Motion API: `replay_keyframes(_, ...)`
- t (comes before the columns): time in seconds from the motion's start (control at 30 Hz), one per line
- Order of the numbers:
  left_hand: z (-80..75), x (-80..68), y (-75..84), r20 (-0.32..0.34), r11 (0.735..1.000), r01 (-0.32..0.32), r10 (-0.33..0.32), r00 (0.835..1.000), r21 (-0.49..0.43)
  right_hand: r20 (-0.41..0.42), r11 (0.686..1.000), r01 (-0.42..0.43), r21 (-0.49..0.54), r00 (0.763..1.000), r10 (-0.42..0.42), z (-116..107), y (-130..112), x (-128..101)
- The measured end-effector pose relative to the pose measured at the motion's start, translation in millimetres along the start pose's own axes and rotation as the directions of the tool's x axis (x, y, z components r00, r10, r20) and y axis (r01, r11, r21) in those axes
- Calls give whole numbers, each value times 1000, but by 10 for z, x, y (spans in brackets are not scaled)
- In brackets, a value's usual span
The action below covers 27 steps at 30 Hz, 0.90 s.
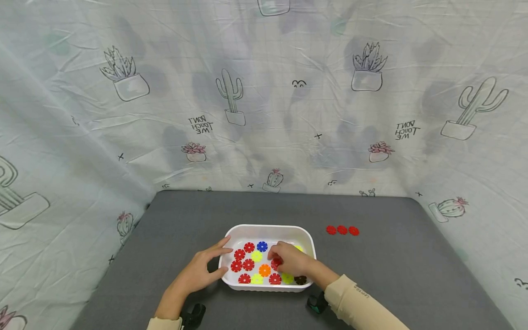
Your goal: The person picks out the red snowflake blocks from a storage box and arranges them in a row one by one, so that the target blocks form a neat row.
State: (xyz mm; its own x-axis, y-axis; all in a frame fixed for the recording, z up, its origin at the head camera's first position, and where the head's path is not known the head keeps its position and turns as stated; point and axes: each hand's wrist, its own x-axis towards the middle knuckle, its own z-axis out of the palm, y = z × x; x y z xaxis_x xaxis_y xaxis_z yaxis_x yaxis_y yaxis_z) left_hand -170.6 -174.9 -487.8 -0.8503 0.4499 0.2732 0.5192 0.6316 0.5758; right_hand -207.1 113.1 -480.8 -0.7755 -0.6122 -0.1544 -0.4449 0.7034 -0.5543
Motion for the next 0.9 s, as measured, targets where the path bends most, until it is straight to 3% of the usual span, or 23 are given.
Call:
replay_keyframes(0.27, -2, 0, -1, 12, 1000, 15, -15, 1000, 1, -40, 998, -66, -22, 997, 66, 4, -39, -27)
replay_keyframes(0.5, -3, -2, 2, 8, 1000, 6, -6, 1000, -10, -104, 999, -37, -15, 994, 35, 17, -1, -6)
replay_keyframes(0.8, 8, -9, 2, 7, 1000, 12, -12, 1000, -9, -155, 980, -38, 193, 986, 69, -21, 1, -2)
replay_keyframes(0.9, 12, -11, 3, 6, 1000, 11, -11, 1000, -9, -188, 978, -20, 209, 980, 60, -23, 13, 0)
